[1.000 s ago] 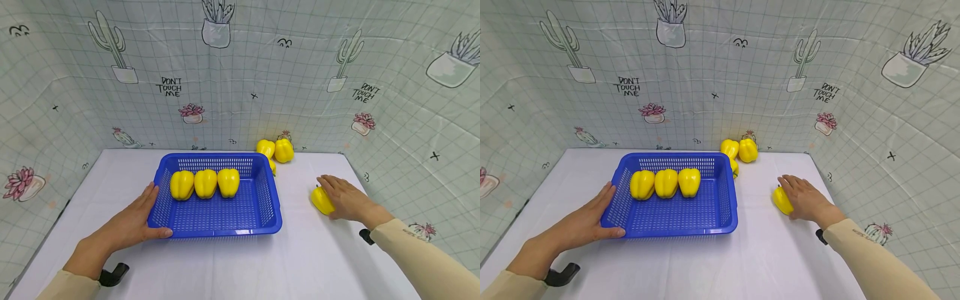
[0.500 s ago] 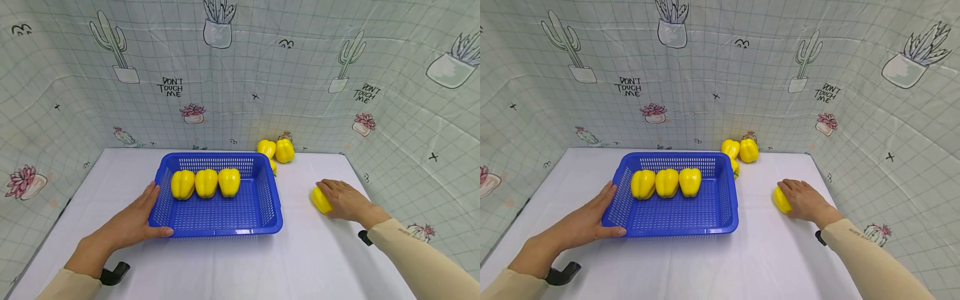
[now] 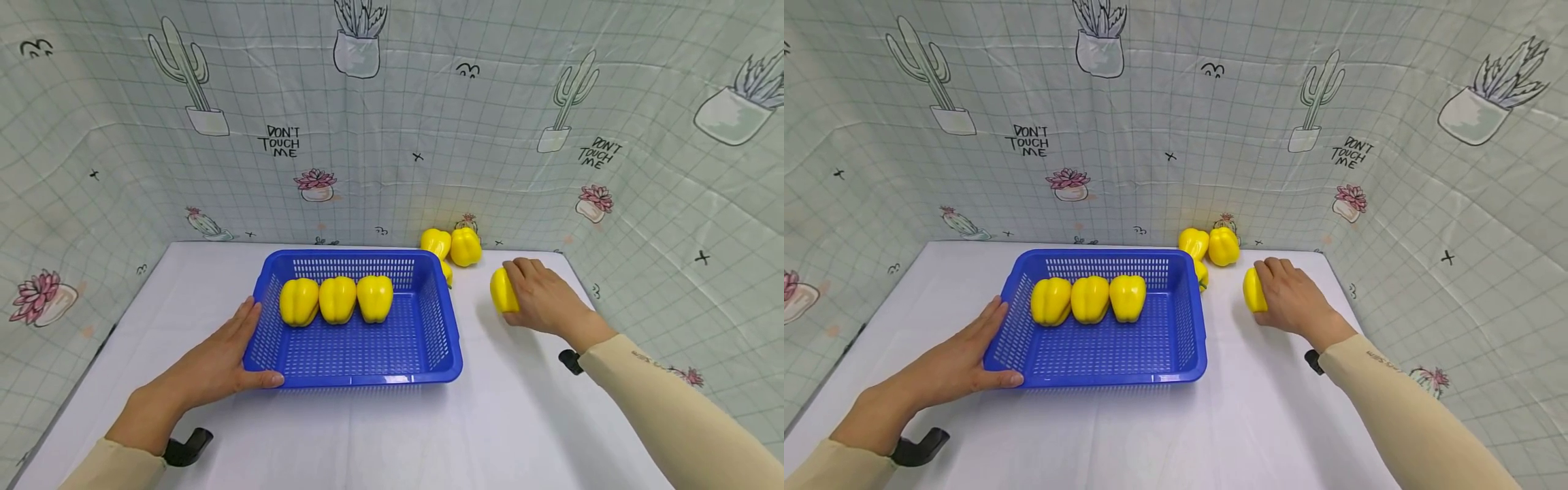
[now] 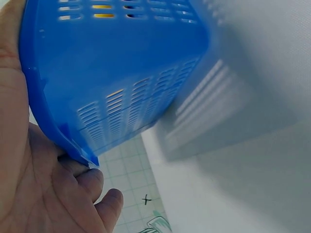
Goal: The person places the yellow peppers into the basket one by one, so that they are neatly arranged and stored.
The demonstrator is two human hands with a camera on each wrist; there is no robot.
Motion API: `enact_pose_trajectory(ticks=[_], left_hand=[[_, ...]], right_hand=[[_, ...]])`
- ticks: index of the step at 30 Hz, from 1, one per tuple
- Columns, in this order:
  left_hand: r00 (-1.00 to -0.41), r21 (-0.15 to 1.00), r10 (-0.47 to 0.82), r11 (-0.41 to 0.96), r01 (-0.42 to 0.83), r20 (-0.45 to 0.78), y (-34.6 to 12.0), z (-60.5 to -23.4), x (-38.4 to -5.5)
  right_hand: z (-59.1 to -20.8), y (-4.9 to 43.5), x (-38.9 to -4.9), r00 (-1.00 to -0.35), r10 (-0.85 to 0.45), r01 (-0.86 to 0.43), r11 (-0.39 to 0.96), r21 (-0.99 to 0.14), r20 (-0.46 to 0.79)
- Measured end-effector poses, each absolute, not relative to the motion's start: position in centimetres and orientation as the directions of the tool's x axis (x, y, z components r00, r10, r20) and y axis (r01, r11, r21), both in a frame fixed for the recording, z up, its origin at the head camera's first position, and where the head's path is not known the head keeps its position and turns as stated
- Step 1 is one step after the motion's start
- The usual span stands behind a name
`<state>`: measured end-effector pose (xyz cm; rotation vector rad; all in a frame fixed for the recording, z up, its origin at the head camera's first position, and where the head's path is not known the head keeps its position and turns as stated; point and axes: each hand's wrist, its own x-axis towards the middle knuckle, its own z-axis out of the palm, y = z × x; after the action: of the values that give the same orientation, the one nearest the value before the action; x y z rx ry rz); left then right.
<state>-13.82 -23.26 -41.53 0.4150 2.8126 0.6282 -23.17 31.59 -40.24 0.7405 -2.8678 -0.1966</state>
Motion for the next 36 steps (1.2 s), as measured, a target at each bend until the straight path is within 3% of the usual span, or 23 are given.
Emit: enact_pose_trajectory(ticks=[7,12,21,36], left_hand=[[-0.936,0.434,0.312,0.875,0.216,-0.164,-23.2,-41.6,-13.8],[-0.937,0.436,0.309,0.875,0.212,-0.165,-23.2,-41.7,-13.8],[-0.937,0.434,0.315,0.873,0.223,-0.152,-23.1,-41.9,-13.8],[-0.936,0.428,0.310,0.878,0.216,-0.164,-23.2,-41.7,-13.9]], right_hand=[[-37.2,26.6,-25.3,-0.802,-0.540,-0.509,0.842,0.180,0.255],[-36.5,22.4,-26.0,-0.765,-0.583,-0.557,0.812,0.172,0.275],[-38.8,17.4,-26.1,-0.746,-0.640,-0.610,0.768,0.194,0.186],[-41.5,15.7,-26.9,-0.765,-0.643,-0.618,0.748,0.244,0.033]])
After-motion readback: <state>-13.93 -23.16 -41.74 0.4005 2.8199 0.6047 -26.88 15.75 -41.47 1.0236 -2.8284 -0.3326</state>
